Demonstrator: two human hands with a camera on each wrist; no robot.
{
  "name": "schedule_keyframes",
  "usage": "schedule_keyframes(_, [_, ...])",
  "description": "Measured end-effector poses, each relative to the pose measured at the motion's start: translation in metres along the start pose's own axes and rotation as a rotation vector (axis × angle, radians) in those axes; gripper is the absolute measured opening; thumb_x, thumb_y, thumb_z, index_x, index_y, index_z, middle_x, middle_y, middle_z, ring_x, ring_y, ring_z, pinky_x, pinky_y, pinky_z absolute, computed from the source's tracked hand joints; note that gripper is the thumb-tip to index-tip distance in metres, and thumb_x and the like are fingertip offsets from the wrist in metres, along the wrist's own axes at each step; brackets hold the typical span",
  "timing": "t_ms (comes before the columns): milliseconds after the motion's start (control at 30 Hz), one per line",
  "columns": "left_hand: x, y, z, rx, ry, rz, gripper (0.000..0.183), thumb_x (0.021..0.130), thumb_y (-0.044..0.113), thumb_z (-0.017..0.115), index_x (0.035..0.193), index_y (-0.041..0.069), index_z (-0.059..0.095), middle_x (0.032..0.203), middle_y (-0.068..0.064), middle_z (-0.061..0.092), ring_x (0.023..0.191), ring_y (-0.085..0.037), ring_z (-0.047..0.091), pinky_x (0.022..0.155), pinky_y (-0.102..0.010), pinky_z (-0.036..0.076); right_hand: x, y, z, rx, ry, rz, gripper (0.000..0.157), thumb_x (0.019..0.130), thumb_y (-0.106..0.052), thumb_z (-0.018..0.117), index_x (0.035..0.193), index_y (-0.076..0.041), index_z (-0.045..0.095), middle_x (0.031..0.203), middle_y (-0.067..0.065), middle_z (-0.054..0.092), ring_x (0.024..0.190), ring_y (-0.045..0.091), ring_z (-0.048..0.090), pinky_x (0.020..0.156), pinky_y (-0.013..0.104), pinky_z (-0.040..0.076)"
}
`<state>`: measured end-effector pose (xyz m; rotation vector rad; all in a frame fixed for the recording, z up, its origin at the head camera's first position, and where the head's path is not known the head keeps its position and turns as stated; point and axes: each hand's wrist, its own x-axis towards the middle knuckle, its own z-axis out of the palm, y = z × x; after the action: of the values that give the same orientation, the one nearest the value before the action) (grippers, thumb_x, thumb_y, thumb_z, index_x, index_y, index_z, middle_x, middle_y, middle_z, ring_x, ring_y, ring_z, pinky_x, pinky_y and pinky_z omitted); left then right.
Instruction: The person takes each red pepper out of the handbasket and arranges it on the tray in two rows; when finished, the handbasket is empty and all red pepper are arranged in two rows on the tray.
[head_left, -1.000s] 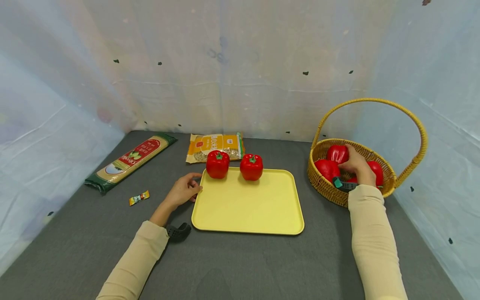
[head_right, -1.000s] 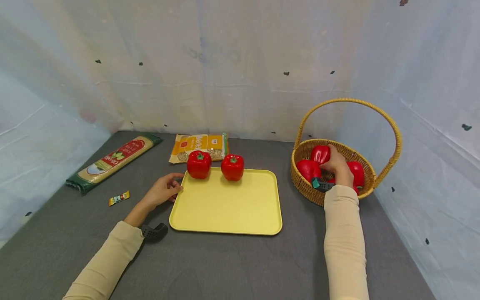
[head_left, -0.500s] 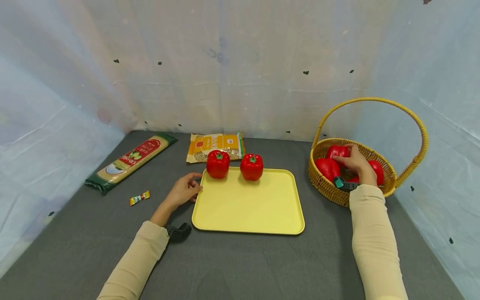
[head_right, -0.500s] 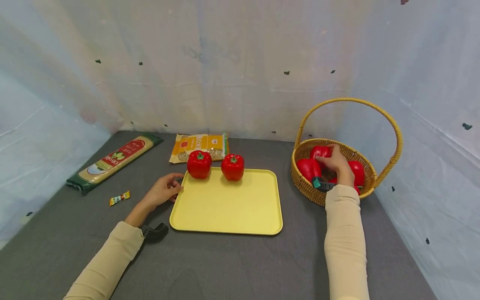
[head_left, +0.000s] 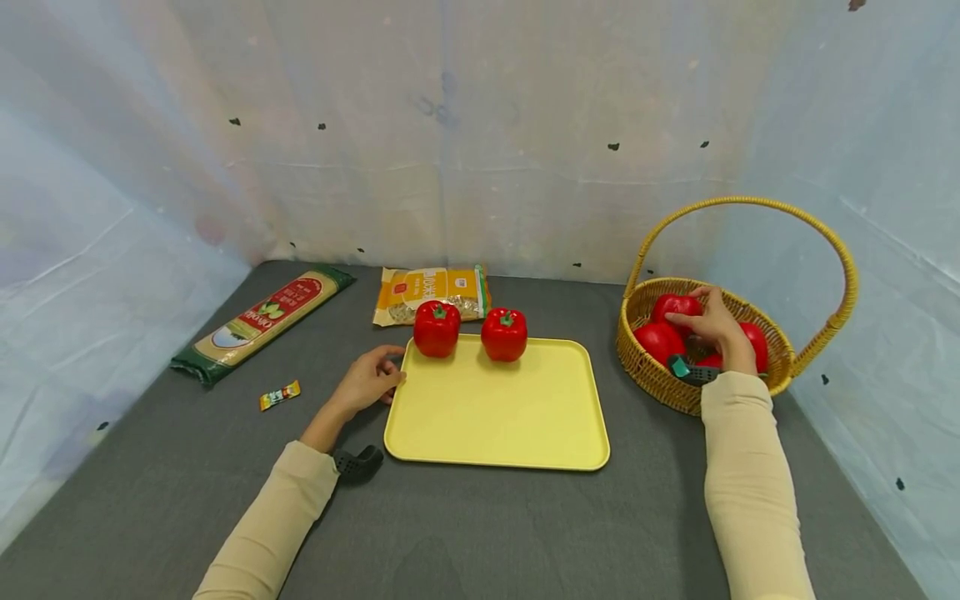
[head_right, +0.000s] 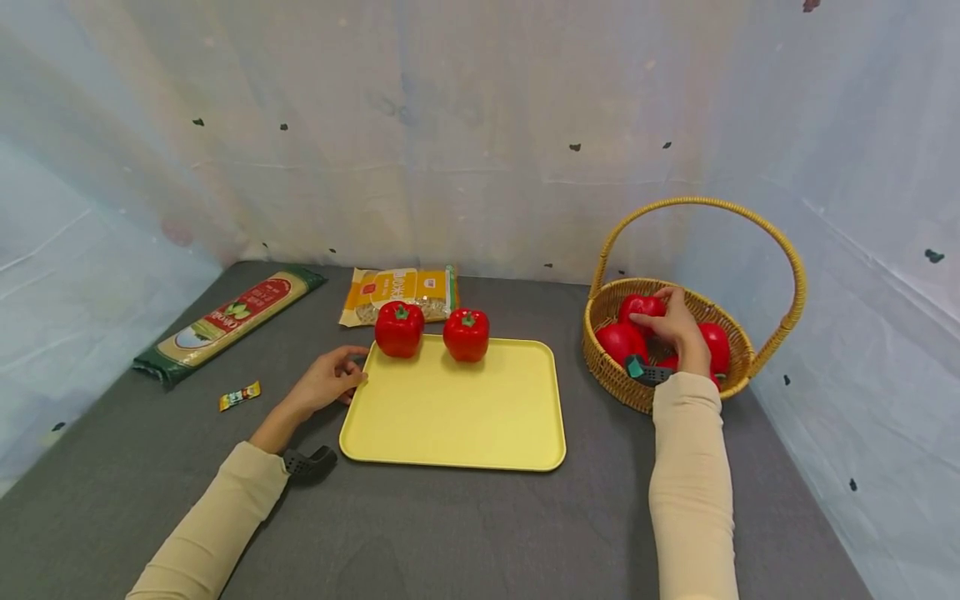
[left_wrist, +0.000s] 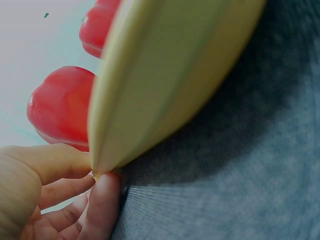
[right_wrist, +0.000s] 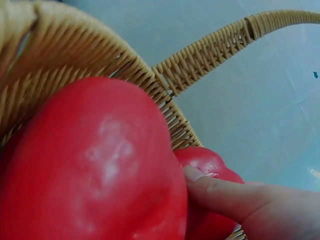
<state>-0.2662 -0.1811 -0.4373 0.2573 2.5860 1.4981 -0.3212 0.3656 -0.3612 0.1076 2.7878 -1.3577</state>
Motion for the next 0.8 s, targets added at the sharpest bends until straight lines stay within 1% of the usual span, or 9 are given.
schedule_keyframes(67, [0.000, 0.000, 0.000, 0.001, -0.002, -0.003, 0.046, 0.090, 0.011, 0.061, 0.132, 0.001, 0.045, 0.083, -0.013, 0.054, 0.058, -0.018, 0.056, 0.053, -0.030, 0.054, 0.000, 0.001, 0.000, -0.008, 0.028, -0.016, 0.071, 0.089, -0.033, 0.062, 0.129, -0.001, 0.012, 0.131, 0.034, 0.022, 0.109, 0.042, 0.036, 0.075, 0.039, 0.050])
schedule_keyframes(133, [0.000, 0.000, 0.000, 0.002, -0.002, -0.008, 0.046, 0.090, 0.011, 0.061, 0.132, 0.001, 0.045, 0.083, -0.012, 0.054, 0.058, -0.018, 0.056, 0.053, -0.030, 0.054, 0.000, 0.001, 0.000, 0.000, 0.050, -0.032, 0.072, 0.088, -0.031, 0.063, 0.129, -0.001, 0.012, 0.131, 0.034, 0.023, 0.111, 0.042, 0.036, 0.076, 0.040, 0.047])
schedule_keyframes(233, [0.001, 0.000, 0.000, 0.012, 0.001, -0.011, 0.045, 0.090, 0.011, 0.061, 0.132, 0.002, 0.045, 0.084, -0.012, 0.054, 0.058, -0.018, 0.056, 0.053, -0.030, 0.054, 0.000, 0.000, 0.000, 0.013, 0.075, -0.062, 0.078, 0.087, -0.028, 0.066, 0.136, -0.002, 0.010, 0.135, 0.035, 0.023, 0.120, 0.047, 0.031, 0.089, 0.052, 0.043])
schedule_keyframes(300, [0.002, 0.000, 0.000, 0.016, 0.004, -0.009, 0.045, 0.090, 0.011, 0.061, 0.131, 0.002, 0.045, 0.083, -0.012, 0.054, 0.058, -0.018, 0.056, 0.053, -0.030, 0.054, 0.000, -0.002, -0.001, 0.007, 0.089, -0.083, 0.087, 0.085, -0.026, 0.068, 0.143, -0.005, 0.006, 0.138, 0.036, 0.021, 0.124, 0.049, 0.028, 0.096, 0.060, 0.034])
schedule_keyframes(367, [0.002, 0.000, 0.000, 0.020, 0.008, -0.006, 0.045, 0.090, 0.011, 0.061, 0.131, 0.002, 0.046, 0.083, -0.012, 0.054, 0.058, -0.018, 0.056, 0.053, -0.030, 0.053, 0.000, -0.003, -0.001, -0.006, 0.100, -0.095, 0.095, 0.084, -0.026, 0.069, 0.147, -0.008, 0.000, 0.140, 0.037, 0.019, 0.126, 0.051, 0.025, 0.100, 0.063, 0.028])
schedule_keyframes(467, [0.003, 0.000, 0.000, 0.019, 0.006, -0.006, 0.045, 0.090, 0.011, 0.061, 0.131, 0.002, 0.046, 0.083, -0.012, 0.054, 0.057, -0.018, 0.056, 0.052, -0.030, 0.053, -0.001, -0.004, -0.002, -0.016, 0.120, -0.103, 0.102, 0.082, -0.026, 0.071, 0.148, -0.006, -0.004, 0.142, 0.036, 0.015, 0.127, 0.052, 0.023, 0.101, 0.063, 0.026])
schedule_keyframes(533, [0.003, -0.001, 0.000, 0.017, 0.004, -0.009, 0.046, 0.090, 0.011, 0.061, 0.131, 0.002, 0.046, 0.083, -0.012, 0.054, 0.057, -0.018, 0.056, 0.052, -0.030, 0.053, -0.001, -0.004, -0.002, -0.014, 0.129, -0.097, 0.102, 0.082, -0.026, 0.072, 0.148, -0.001, -0.003, 0.144, 0.035, 0.014, 0.128, 0.051, 0.023, 0.102, 0.062, 0.026])
schedule_keyframes(633, [0.002, 0.000, 0.000, 0.009, 0.000, -0.013, 0.046, 0.090, 0.011, 0.061, 0.132, 0.002, 0.045, 0.083, -0.012, 0.054, 0.057, -0.018, 0.056, 0.053, -0.030, 0.053, -0.003, -0.006, -0.001, -0.007, 0.147, -0.069, 0.099, 0.082, -0.029, 0.071, 0.146, 0.003, 0.004, 0.145, 0.032, 0.013, 0.128, 0.048, 0.023, 0.102, 0.060, 0.028])
schedule_keyframes(800, [0.000, 0.000, 0.000, 0.002, 0.003, -0.008, 0.045, 0.090, 0.011, 0.061, 0.131, 0.001, 0.046, 0.083, -0.012, 0.053, 0.057, -0.018, 0.056, 0.052, -0.030, 0.053, -0.007, -0.013, -0.001, -0.007, 0.168, -0.023, 0.098, 0.081, -0.037, 0.070, 0.147, 0.002, 0.009, 0.142, 0.030, 0.013, 0.126, 0.046, 0.023, 0.098, 0.060, 0.033])
